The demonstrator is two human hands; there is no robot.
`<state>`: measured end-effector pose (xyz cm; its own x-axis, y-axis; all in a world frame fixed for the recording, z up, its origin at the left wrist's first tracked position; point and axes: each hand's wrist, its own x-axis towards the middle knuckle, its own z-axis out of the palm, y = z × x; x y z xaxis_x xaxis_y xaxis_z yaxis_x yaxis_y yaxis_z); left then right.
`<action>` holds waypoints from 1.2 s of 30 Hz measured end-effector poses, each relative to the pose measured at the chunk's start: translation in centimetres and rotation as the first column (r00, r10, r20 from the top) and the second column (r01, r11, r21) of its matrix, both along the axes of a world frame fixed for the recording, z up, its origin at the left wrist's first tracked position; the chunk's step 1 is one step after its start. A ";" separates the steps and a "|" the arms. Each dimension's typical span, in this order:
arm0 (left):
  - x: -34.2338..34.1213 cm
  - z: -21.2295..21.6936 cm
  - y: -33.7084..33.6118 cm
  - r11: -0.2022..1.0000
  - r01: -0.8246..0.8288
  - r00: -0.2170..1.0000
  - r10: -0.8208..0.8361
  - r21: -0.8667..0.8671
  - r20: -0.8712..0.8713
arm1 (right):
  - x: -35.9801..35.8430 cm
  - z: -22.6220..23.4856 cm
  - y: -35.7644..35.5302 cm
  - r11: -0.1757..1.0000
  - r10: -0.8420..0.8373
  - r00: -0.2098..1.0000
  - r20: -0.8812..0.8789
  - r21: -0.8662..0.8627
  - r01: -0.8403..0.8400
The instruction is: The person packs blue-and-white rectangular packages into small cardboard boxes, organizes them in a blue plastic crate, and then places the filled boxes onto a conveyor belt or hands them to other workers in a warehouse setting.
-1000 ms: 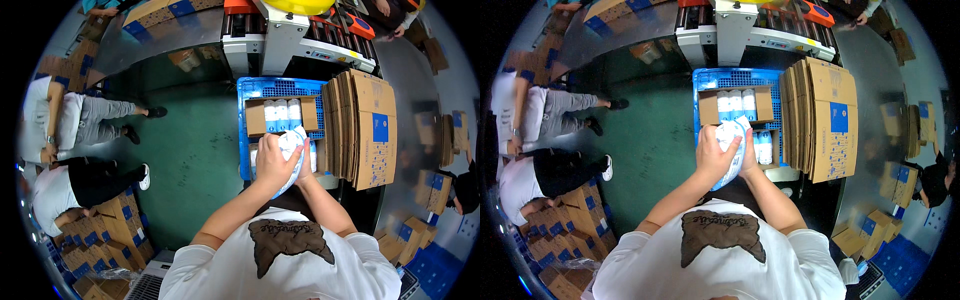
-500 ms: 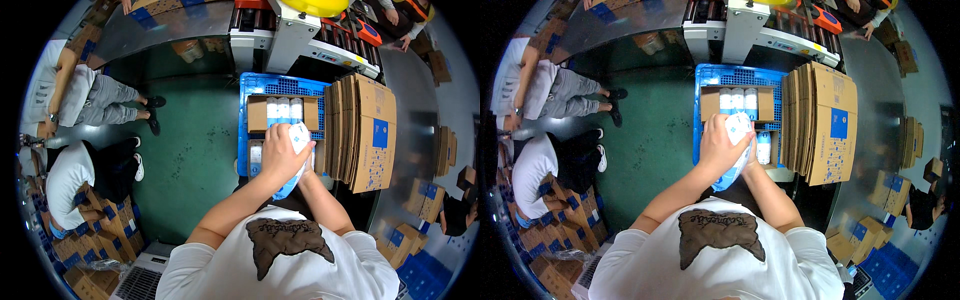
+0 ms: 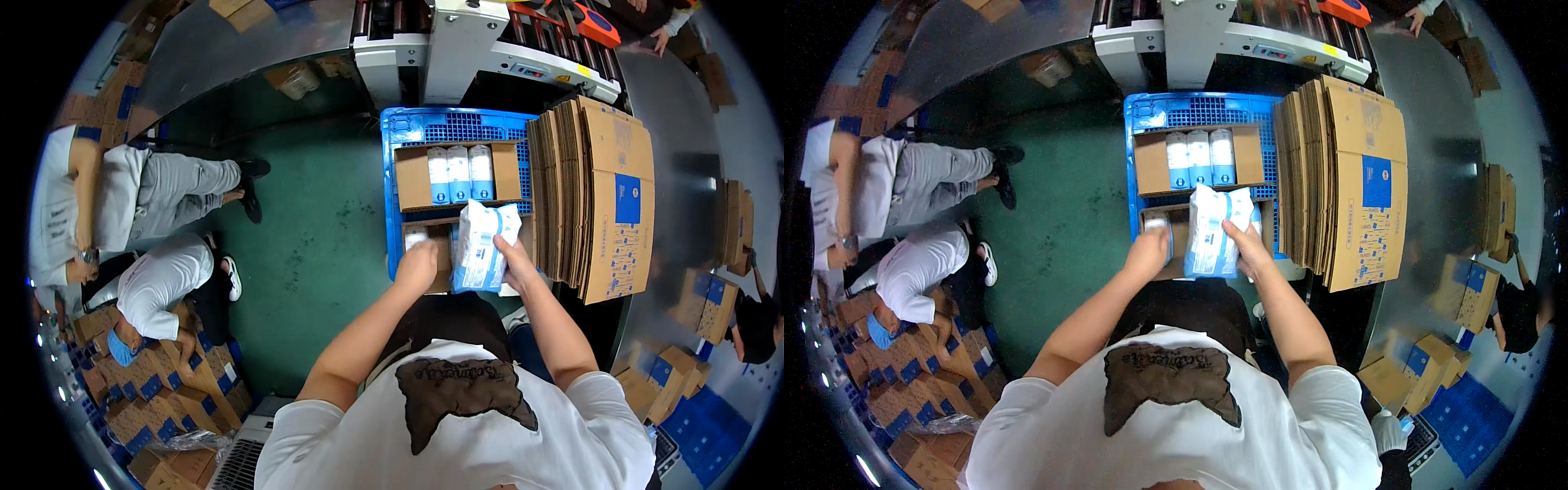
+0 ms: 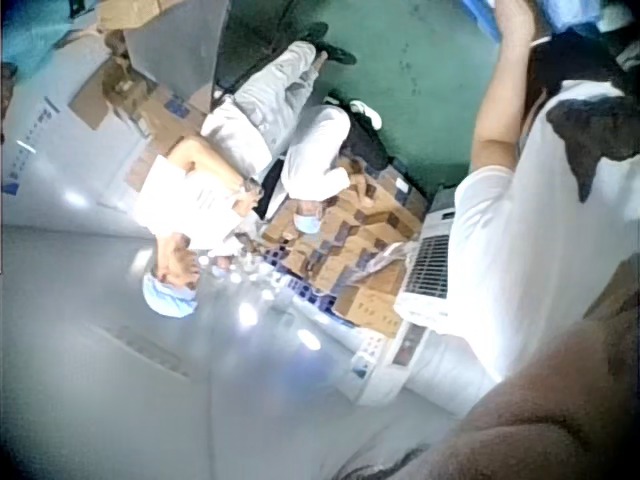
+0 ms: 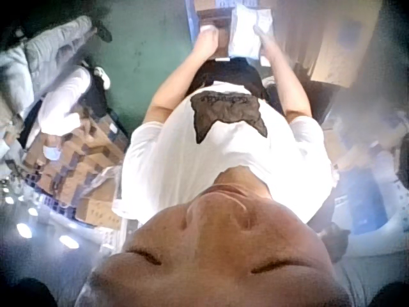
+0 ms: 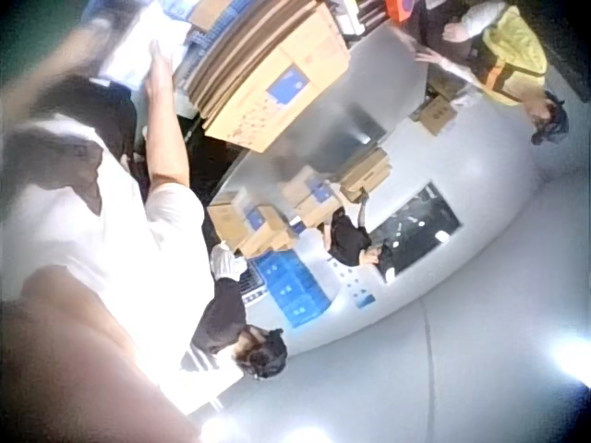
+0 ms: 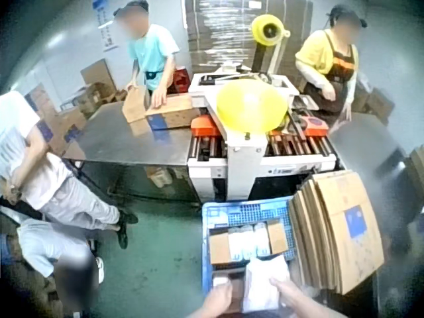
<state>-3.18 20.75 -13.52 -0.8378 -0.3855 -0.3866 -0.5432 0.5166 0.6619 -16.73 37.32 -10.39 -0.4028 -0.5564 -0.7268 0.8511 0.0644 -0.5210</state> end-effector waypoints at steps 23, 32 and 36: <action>-1.8 -8.6 0.4 0.630 0.761 0.631 -0.663 -0.156 0.403 | 5.2 -14.1 -2.9 0.551 0.716 0.492 -0.495 0.834 0.038; 1.0 -11.3 3.3 0.716 0.695 0.669 -0.679 0.069 0.304 | 1.9 -17.1 -1.9 0.388 0.919 0.030 -0.392 0.892 -0.232; 1.6 -11.7 2.5 0.865 0.360 0.817 -0.473 0.349 0.330 | 2.2 -11.6 1.1 0.627 0.772 0.074 -0.632 0.737 -0.253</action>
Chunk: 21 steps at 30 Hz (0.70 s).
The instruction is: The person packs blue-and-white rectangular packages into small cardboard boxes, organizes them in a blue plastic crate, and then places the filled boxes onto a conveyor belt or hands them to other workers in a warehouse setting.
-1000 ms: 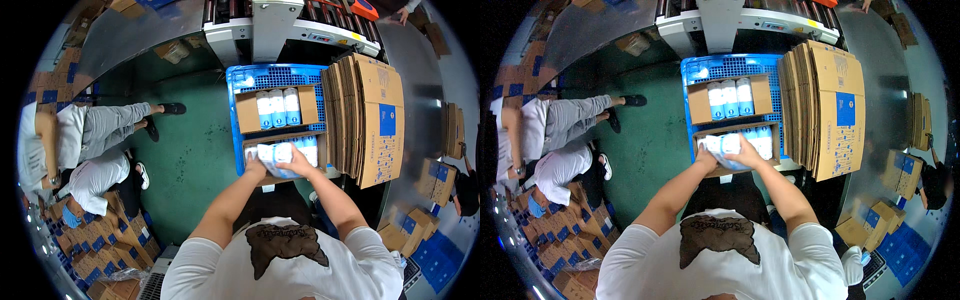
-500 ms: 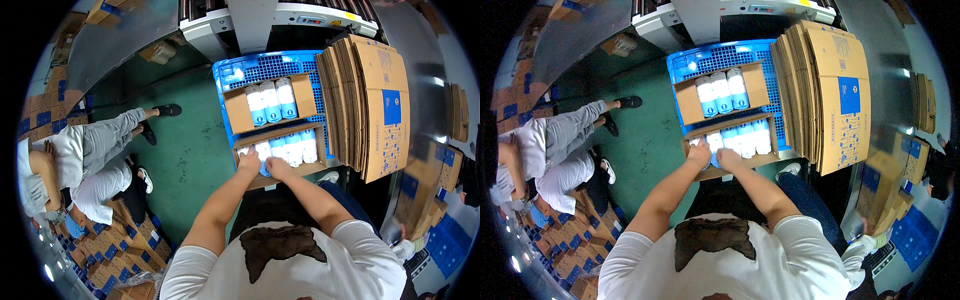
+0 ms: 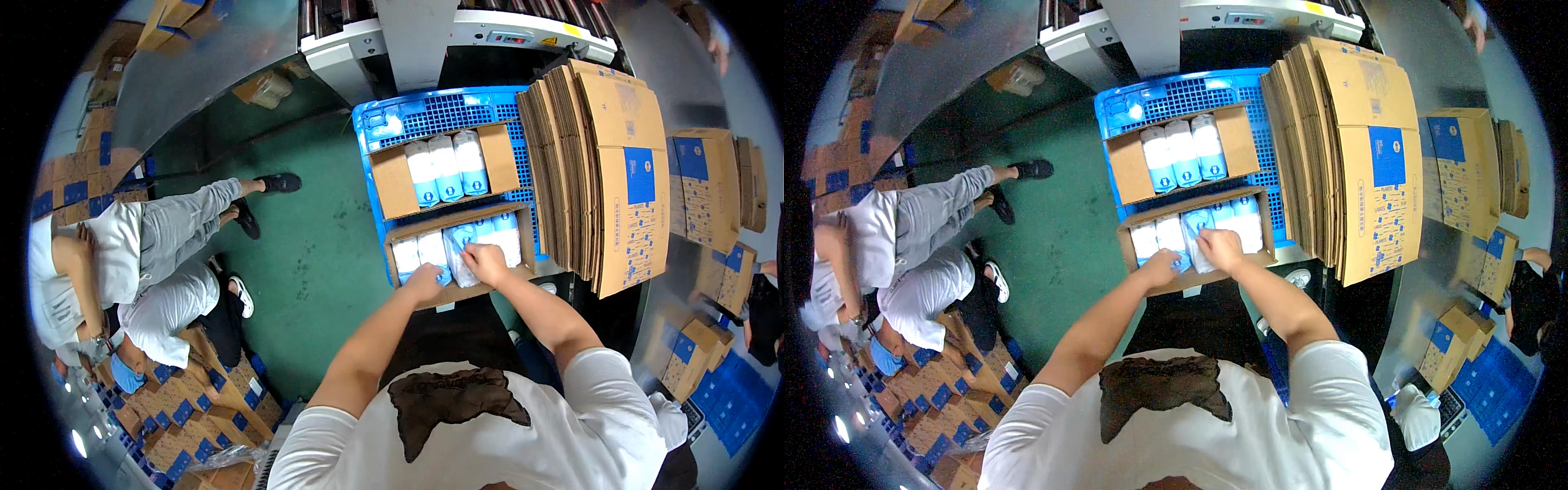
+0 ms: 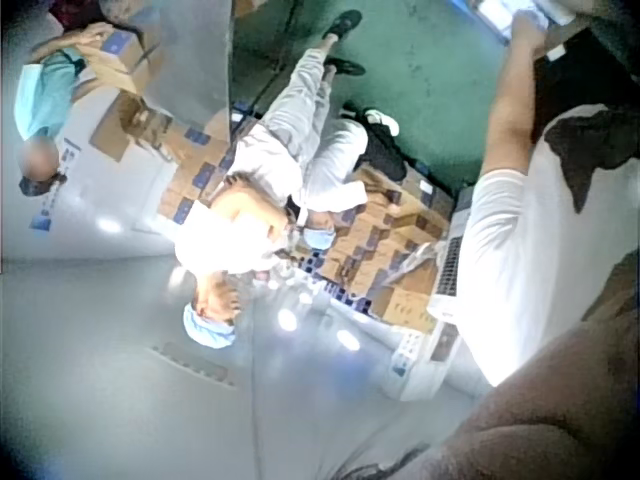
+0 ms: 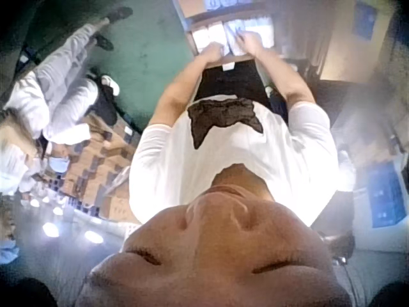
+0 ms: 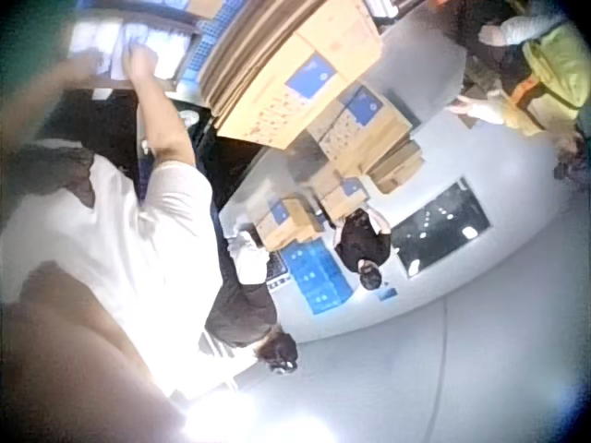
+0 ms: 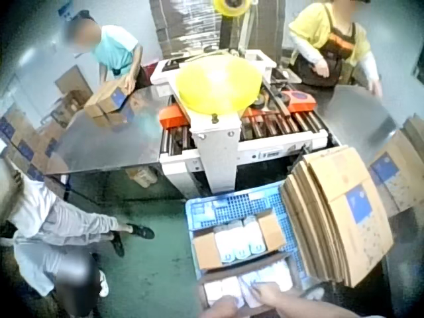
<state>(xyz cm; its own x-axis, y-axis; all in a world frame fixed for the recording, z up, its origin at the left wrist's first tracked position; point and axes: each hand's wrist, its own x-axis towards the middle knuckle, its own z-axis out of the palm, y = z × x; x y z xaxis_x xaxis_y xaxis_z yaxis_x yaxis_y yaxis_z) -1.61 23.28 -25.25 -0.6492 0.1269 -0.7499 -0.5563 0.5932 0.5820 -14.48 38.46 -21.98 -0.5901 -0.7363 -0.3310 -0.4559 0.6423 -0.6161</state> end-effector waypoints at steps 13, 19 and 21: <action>-1.3 19.8 -7.5 0.219 -0.633 0.406 0.911 0.742 0.077 | 2.8 17.2 -9.4 0.591 -0.267 0.386 0.883 -0.166 0.790; -0.6 20.5 -12.4 0.479 -0.876 0.412 0.805 0.056 -0.427 | 5.6 13.6 -18.4 0.652 -0.358 0.514 0.780 -0.185 0.735; -0.8 20.0 -14.2 0.448 -0.894 0.385 0.795 0.026 -0.469 | 5.7 13.7 -20.6 0.640 -0.478 0.519 0.709 -0.123 0.758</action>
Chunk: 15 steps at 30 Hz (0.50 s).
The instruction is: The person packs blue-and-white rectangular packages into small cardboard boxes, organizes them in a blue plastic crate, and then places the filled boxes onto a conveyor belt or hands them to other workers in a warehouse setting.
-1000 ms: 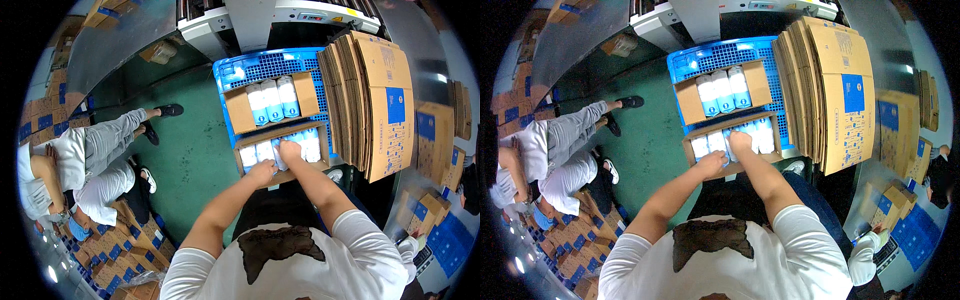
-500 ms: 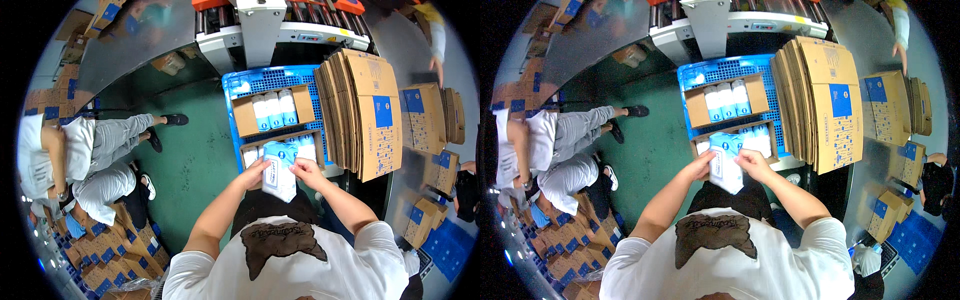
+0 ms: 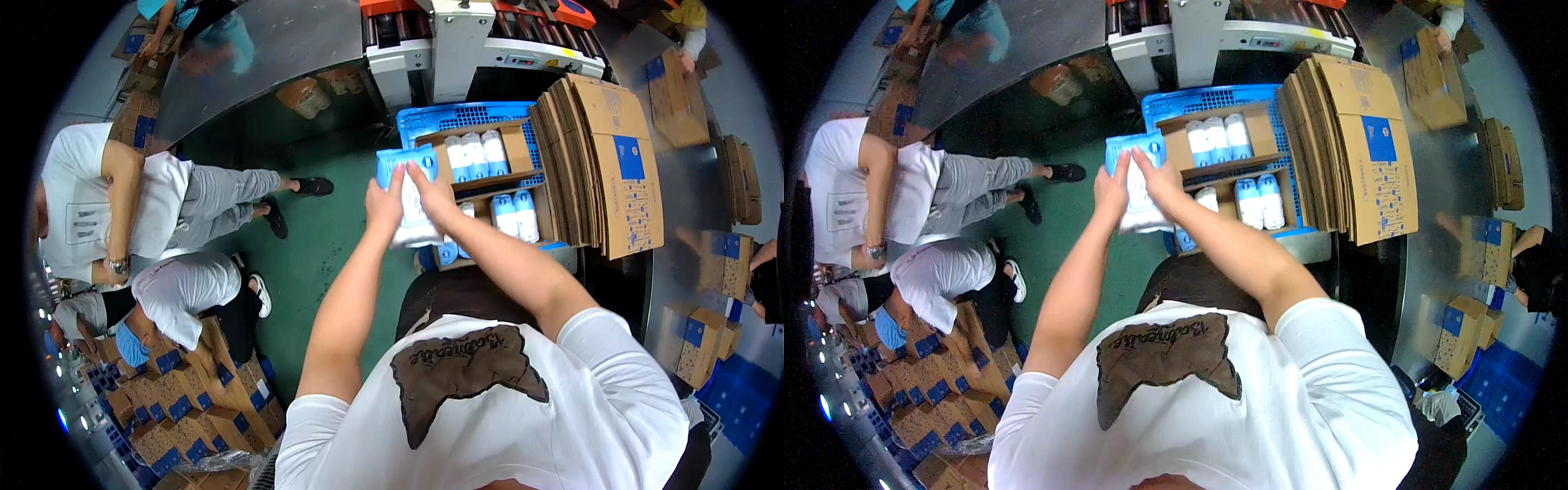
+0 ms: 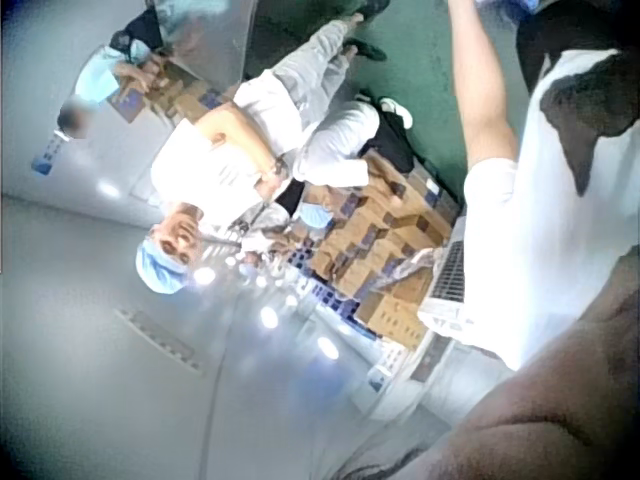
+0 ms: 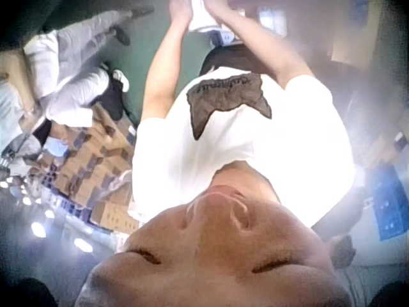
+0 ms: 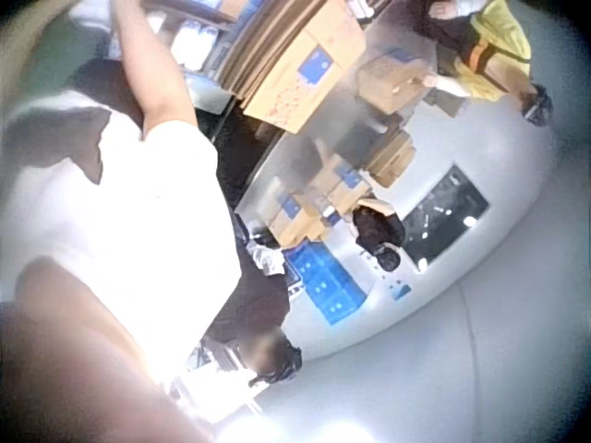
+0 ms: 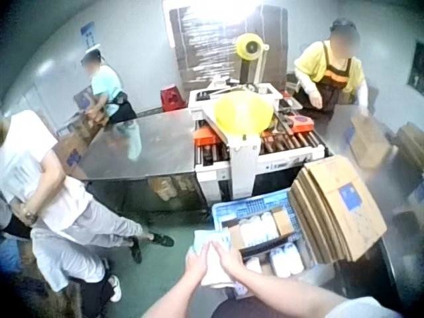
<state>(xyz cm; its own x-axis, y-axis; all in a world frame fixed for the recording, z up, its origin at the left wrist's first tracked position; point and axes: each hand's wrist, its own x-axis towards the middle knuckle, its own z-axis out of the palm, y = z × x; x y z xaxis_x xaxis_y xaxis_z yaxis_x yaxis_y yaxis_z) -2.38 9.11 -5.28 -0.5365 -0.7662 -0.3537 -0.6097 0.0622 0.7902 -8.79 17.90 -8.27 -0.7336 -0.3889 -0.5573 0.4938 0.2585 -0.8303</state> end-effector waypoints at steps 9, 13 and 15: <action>-0.8 0.4 -1.8 0.999 0.013 1.000 -0.014 0.033 0.022 | -1.2 0.6 -1.8 0.976 0.088 0.994 -0.072 0.205 -0.071; -2.5 -0.6 0.2 0.997 0.074 0.995 -0.073 -0.017 0.067 | -2.7 0.0 1.0 0.993 0.086 0.996 0.017 0.079 -0.087; -2.9 -2.1 1.7 0.993 0.109 0.994 -0.109 0.034 -0.021 | -3.4 -0.1 4.3 0.968 0.184 0.982 0.047 -0.185 -0.172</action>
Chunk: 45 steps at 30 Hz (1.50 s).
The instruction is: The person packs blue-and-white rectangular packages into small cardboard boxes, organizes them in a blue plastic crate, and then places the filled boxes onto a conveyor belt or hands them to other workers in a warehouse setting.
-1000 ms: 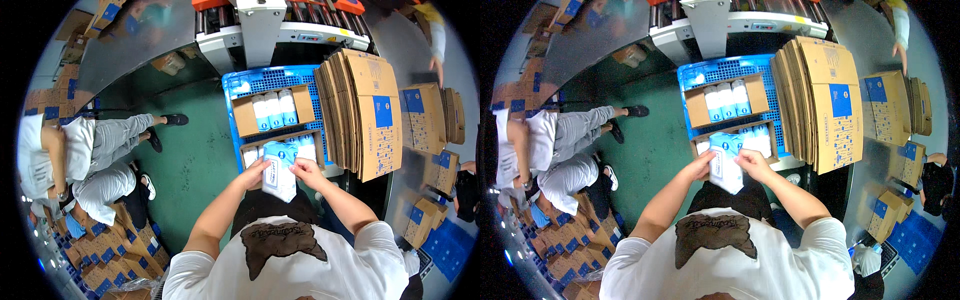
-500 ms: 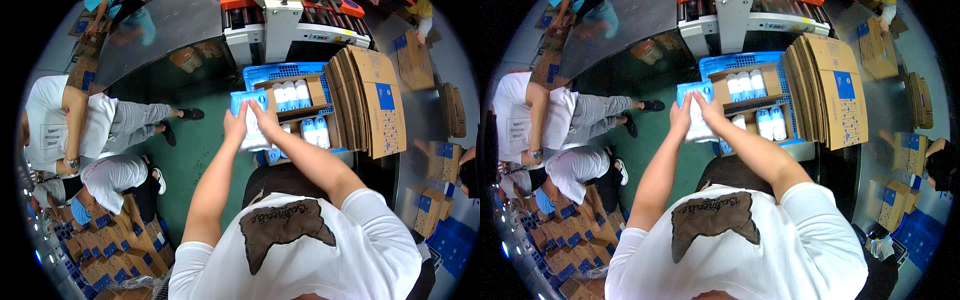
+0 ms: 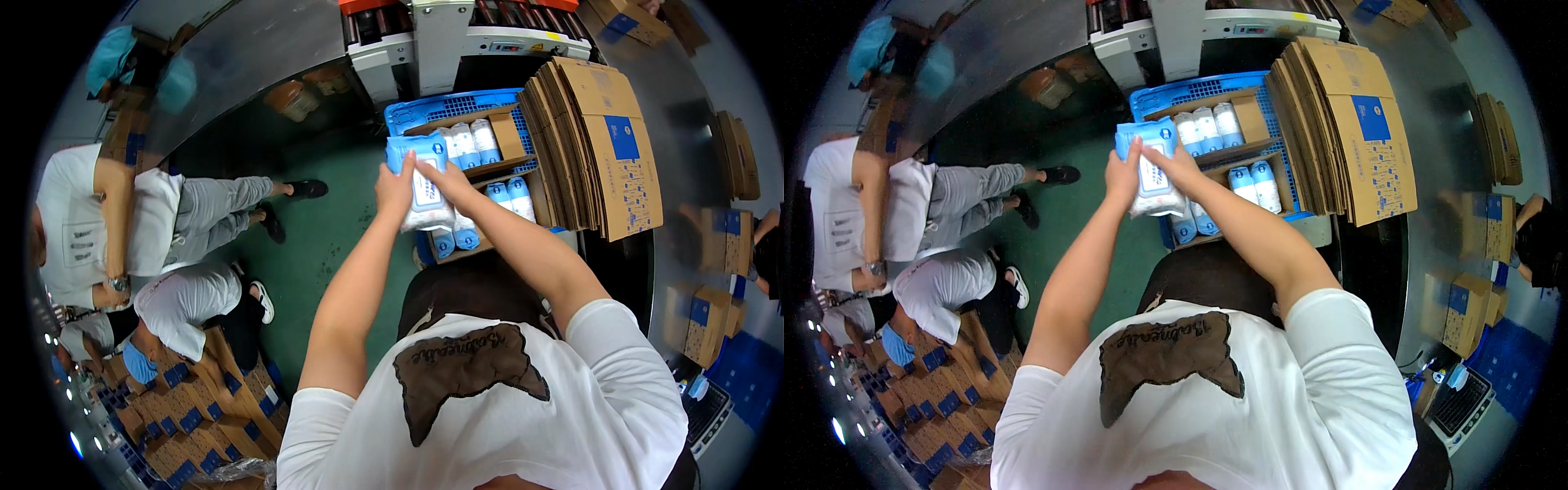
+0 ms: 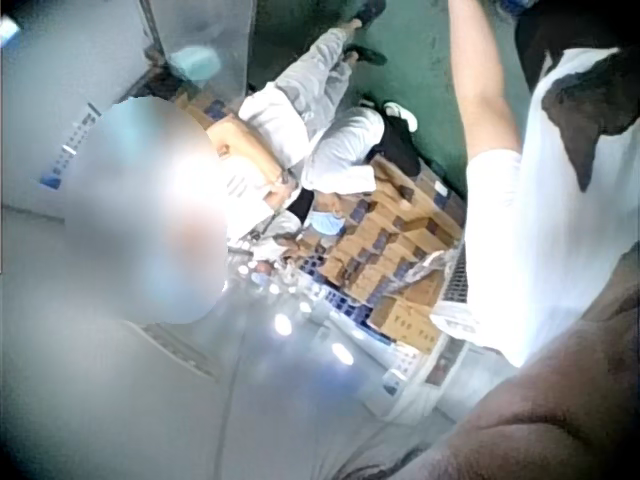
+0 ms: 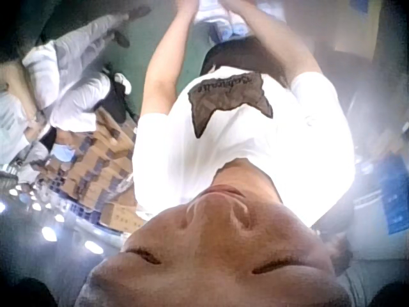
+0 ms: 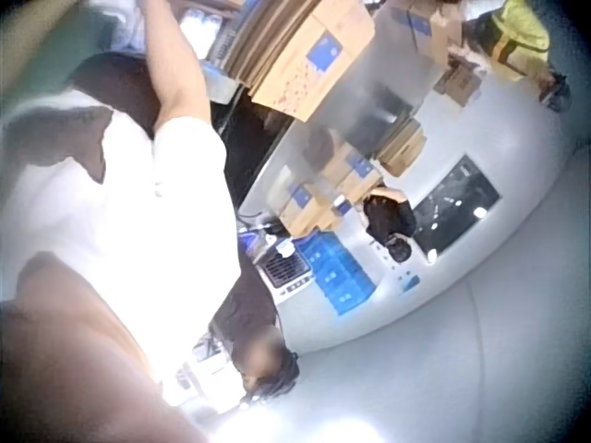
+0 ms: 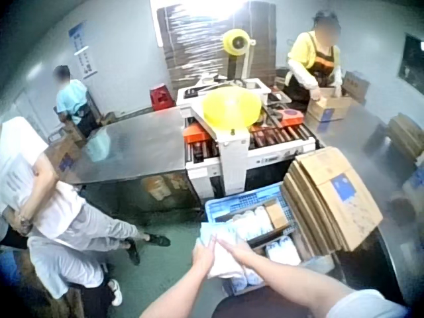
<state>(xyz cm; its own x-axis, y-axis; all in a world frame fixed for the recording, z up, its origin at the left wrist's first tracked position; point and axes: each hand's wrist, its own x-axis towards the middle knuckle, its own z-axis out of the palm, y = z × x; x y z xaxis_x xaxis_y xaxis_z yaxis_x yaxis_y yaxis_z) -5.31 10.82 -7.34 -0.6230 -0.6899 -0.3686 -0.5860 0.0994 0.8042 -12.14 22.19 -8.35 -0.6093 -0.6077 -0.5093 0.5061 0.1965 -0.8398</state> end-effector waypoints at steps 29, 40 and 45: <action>1.0 -17.5 12.3 -0.076 0.991 0.027 -0.690 -0.110 0.724 | -0.3 -14.1 15.1 0.609 0.683 0.680 -0.266 0.721 -0.329; 0.1 -16.9 13.5 0.317 0.845 0.440 -0.869 -0.431 0.224 | -0.6 -18.8 16.1 0.709 0.615 0.759 -0.213 0.571 -0.414; 0.6 -18.0 14.5 0.185 0.974 0.225 -0.834 -0.128 0.504 | -5.0 -17.7 14.6 0.617 0.214 0.827 -0.519 0.728 0.298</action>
<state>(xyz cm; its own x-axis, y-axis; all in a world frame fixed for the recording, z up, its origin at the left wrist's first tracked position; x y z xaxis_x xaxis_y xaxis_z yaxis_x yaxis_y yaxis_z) -4.74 25.29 -25.36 -0.8170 0.2001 -0.5407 -0.0241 0.9252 0.3788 -17.10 36.77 -26.02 -0.9276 -0.1197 -0.3539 0.0773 0.8652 -0.4954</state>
